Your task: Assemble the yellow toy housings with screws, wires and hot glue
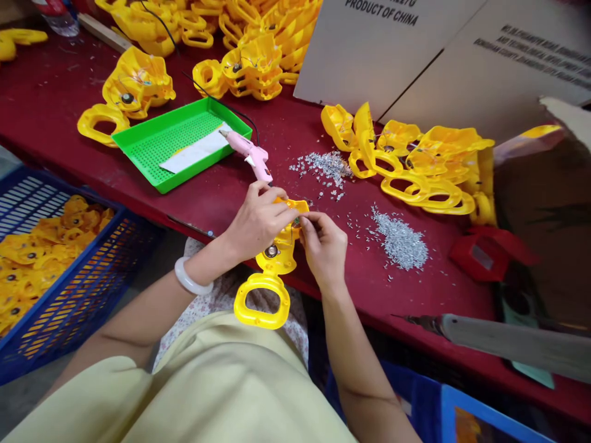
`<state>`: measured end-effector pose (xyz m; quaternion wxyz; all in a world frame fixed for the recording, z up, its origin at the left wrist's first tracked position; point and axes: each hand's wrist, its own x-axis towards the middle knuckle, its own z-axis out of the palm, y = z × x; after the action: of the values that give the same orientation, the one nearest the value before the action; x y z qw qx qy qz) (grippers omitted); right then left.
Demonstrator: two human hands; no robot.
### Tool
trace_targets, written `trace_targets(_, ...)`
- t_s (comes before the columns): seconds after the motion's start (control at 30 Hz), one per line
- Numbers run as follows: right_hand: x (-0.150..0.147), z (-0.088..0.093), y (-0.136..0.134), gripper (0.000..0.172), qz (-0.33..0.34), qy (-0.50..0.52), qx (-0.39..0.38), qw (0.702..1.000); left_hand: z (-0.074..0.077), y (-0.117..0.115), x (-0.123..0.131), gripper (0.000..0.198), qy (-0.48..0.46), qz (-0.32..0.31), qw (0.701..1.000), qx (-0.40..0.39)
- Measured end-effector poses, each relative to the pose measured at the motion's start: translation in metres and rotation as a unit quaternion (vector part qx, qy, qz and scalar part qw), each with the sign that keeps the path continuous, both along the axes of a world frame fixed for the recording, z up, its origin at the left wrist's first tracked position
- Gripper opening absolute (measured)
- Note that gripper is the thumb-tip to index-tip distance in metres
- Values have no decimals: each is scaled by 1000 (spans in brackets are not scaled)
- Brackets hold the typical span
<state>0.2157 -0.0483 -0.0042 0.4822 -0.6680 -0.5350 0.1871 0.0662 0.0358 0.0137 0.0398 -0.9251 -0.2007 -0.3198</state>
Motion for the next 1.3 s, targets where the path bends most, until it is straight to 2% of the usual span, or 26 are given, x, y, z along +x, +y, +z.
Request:
trace_targets(0.1,-1,0,1,19,-15,-34,11,999,2,0,-2,22,25,18,999,19)
trace_targets(0.3,-4,4,1,17,-37,-128,57,990,3,1,-4,14,55,46,997,3)
trace_targets(0.43,-5,5,-3,19,-50,-166,51,984,2,1,-4,11,38,76,996,-4)
trace_targets(0.57,-7,6,-9,17,-36,-170,43,984,1,2,-1,12,60,83,995,-14)
trace_targets(0.7,-10,6,-12,16,-24,-174,59,983,4,7,6,14,96,54,993,31)
trace_targets(0.87,-12,3,-14,18,-27,-174,47,983,11,16,10,24,138,-27,988,66)
trace_targets(1.1,-10,2,-11,18,-38,-162,31,986,19,10,-5,26,80,-89,991,51)
trace_targets(1.17,-10,2,-10,17,-38,-160,23,986,22,3,-10,29,92,-80,990,67)
trace_targets(1.3,-9,3,-9,17,-32,-156,24,987,25,-17,-17,26,107,-5,993,58)
